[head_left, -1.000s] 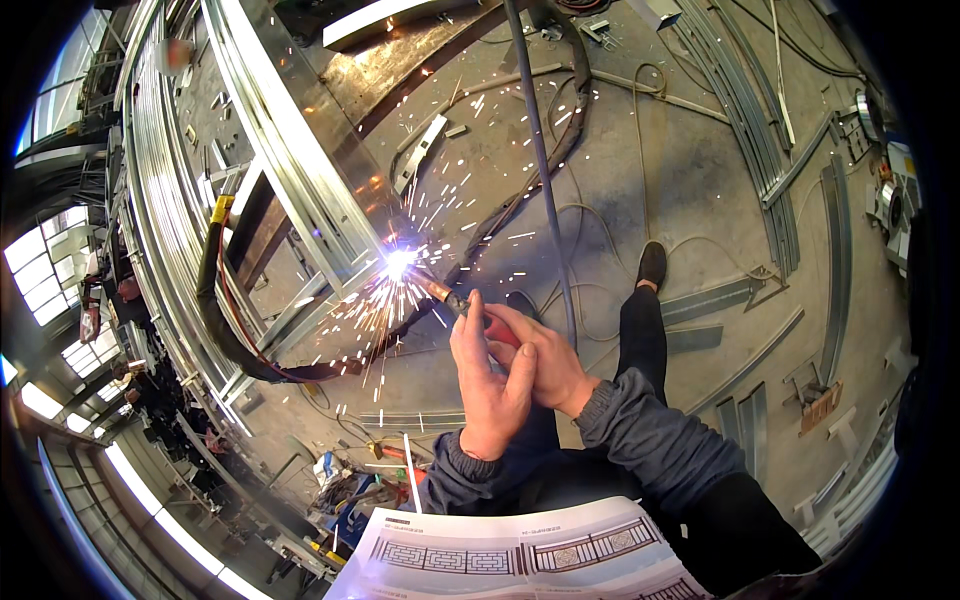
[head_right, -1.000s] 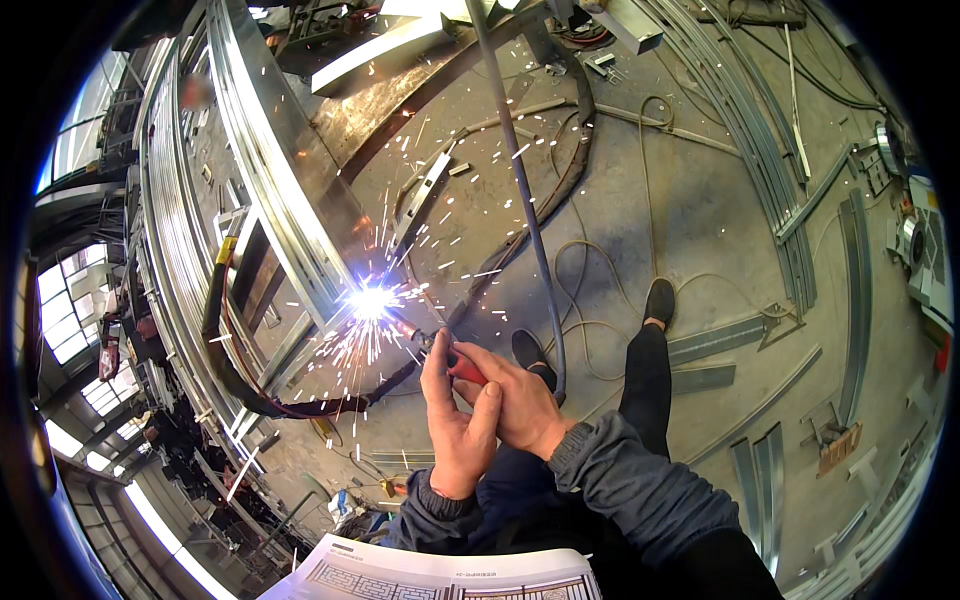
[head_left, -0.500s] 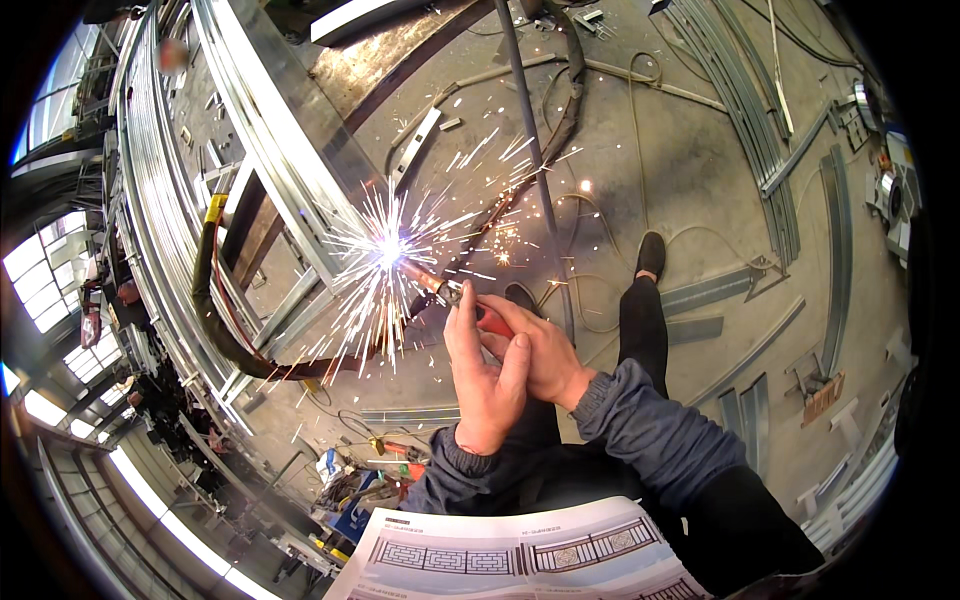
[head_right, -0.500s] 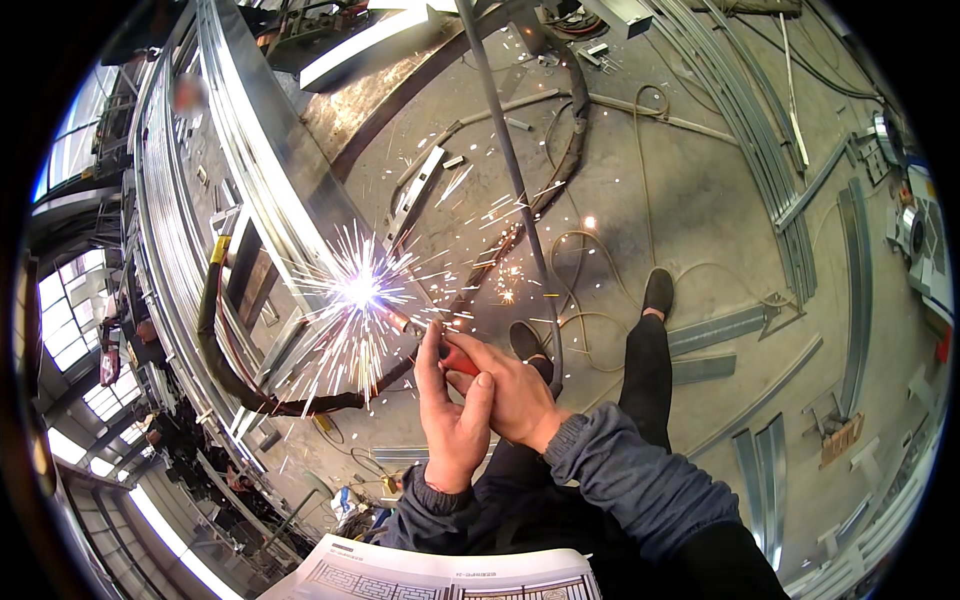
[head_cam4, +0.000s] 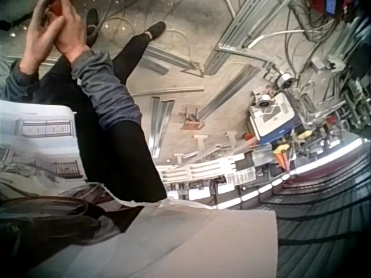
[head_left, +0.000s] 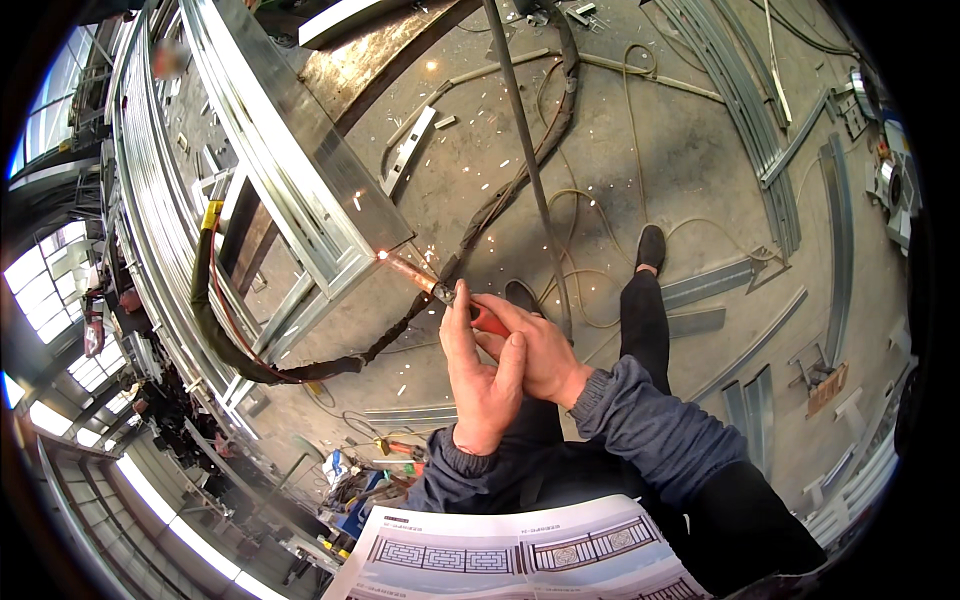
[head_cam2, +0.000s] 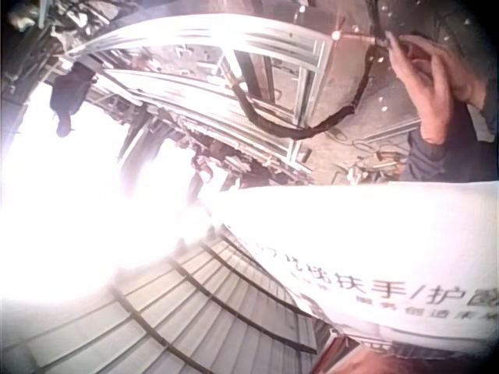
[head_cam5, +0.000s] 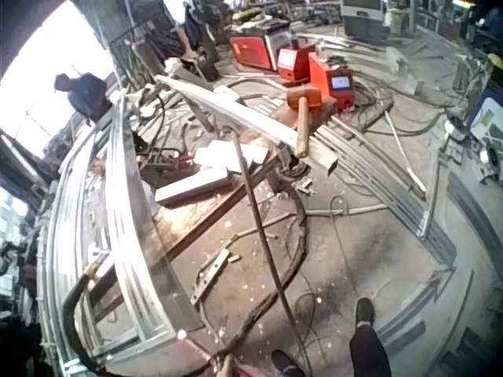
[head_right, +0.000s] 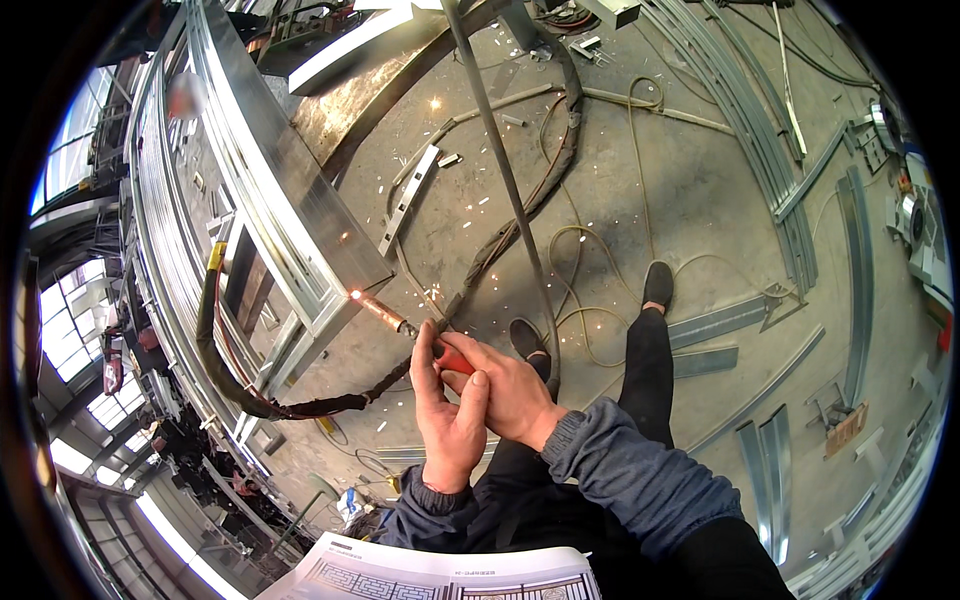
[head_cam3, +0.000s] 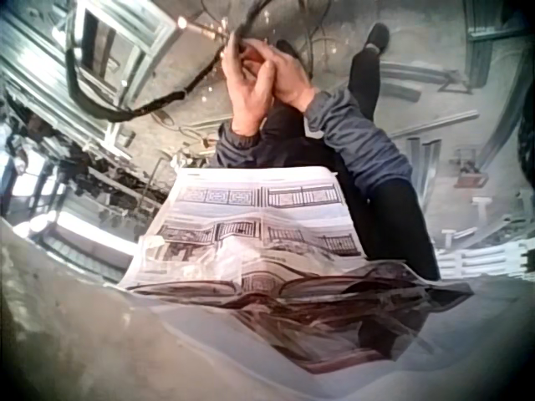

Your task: The person welds multiple metal frame sections using a handheld welding torch. They position the torch at various joints, produce sparks, and move along the frame to complete welds. The person also briefly handles a metal bar and a blueprint document.

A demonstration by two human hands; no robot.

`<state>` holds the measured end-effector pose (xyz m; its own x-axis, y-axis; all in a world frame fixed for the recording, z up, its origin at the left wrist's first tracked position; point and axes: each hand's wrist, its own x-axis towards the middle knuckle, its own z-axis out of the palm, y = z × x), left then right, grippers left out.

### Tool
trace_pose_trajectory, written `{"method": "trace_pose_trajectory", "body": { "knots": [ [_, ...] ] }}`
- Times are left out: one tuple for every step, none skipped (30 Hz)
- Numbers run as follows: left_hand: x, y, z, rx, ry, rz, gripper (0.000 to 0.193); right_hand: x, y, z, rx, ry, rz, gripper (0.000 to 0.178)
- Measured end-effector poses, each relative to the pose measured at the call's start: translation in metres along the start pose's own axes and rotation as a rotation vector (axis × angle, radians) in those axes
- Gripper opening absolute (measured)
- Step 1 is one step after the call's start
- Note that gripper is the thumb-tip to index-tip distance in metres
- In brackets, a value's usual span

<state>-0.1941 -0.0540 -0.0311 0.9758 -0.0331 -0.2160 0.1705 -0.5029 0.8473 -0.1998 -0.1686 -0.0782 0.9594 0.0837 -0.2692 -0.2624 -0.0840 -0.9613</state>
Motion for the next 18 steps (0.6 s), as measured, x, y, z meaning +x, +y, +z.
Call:
{"method": "trace_pose_trajectory", "body": {
  "knots": [
    [0.0001, -0.0003, 0.0005, -0.004, -0.006, 0.000, 0.088, -0.0006, 0.0002, -0.0007, 0.016, 0.005, -0.003, 0.053],
    [0.0001, 0.0009, 0.0002, 0.014, -0.011, 0.004, 0.088, -0.0010, -0.0002, -0.0016, 0.033, 0.009, -0.005, 0.054],
    [0.0000, 0.0034, -0.0003, 0.032, -0.016, 0.008, 0.088, -0.0013, -0.0007, -0.0021, 0.049, 0.013, -0.008, 0.055],
    [-0.0002, 0.0045, -0.0008, 0.049, -0.018, 0.013, 0.088, -0.0010, -0.0009, -0.0023, 0.040, 0.009, -0.013, 0.054],
    [0.0000, 0.0043, -0.0011, 0.054, -0.012, 0.021, 0.088, -0.0002, -0.0010, -0.0025, 0.031, 0.005, -0.019, 0.053],
    [0.0004, 0.0041, -0.0013, 0.058, -0.006, 0.028, 0.088, 0.0005, -0.0014, -0.0028, 0.021, 0.001, -0.025, 0.052],
    [0.0008, 0.0040, -0.0013, 0.062, 0.000, 0.036, 0.088, 0.0013, -0.0023, -0.0032, 0.028, 0.000, -0.025, 0.052],
    [0.0012, 0.0039, -0.0013, 0.053, 0.001, 0.033, 0.088, 0.0022, -0.0038, -0.0034, 0.035, -0.001, -0.025, 0.051],
    [0.0015, 0.0037, -0.0014, 0.045, 0.002, 0.030, 0.088, 0.0031, -0.0050, -0.0037, 0.042, -0.003, -0.025, 0.051],
    [0.0018, 0.0031, -0.0013, 0.035, 0.002, 0.027, 0.089, 0.0038, -0.0056, -0.0039, 0.041, -0.009, -0.019, 0.051],
    [0.0020, 0.0025, -0.0015, 0.032, -0.002, 0.022, 0.089, 0.0044, -0.0060, -0.0041, 0.040, -0.015, -0.013, 0.051],
    [0.0020, 0.0018, -0.0017, 0.029, -0.005, 0.017, 0.089, 0.0048, -0.0060, -0.0042, 0.039, -0.021, -0.007, 0.050],
    [0.0019, 0.0017, -0.0022, 0.028, -0.007, 0.012, 0.089, 0.0048, -0.0061, -0.0041, 0.038, -0.021, -0.007, 0.050],
    [0.0018, 0.0022, -0.0025, 0.033, -0.008, 0.013, 0.089, 0.0048, -0.0060, -0.0041, 0.036, -0.022, -0.007, 0.050],
    [0.0018, 0.0031, -0.0028, 0.039, -0.010, 0.013, 0.089, 0.0047, -0.0059, -0.0041, 0.035, -0.022, -0.007, 0.050],
    [0.0019, 0.0033, -0.0027, 0.042, -0.012, 0.014, 0.089, 0.0043, -0.0051, -0.0041, 0.040, -0.017, -0.003, 0.050],
    [0.0014, 0.0014, -0.0025, 0.037, -0.013, 0.015, 0.089, 0.0036, -0.0037, -0.0039, 0.045, -0.011, 0.000, 0.051],
    [0.0006, -0.0020, -0.0022, 0.032, -0.014, 0.015, 0.089, 0.0028, -0.0022, -0.0034, 0.051, -0.006, 0.004, 0.051]
  ]
}}
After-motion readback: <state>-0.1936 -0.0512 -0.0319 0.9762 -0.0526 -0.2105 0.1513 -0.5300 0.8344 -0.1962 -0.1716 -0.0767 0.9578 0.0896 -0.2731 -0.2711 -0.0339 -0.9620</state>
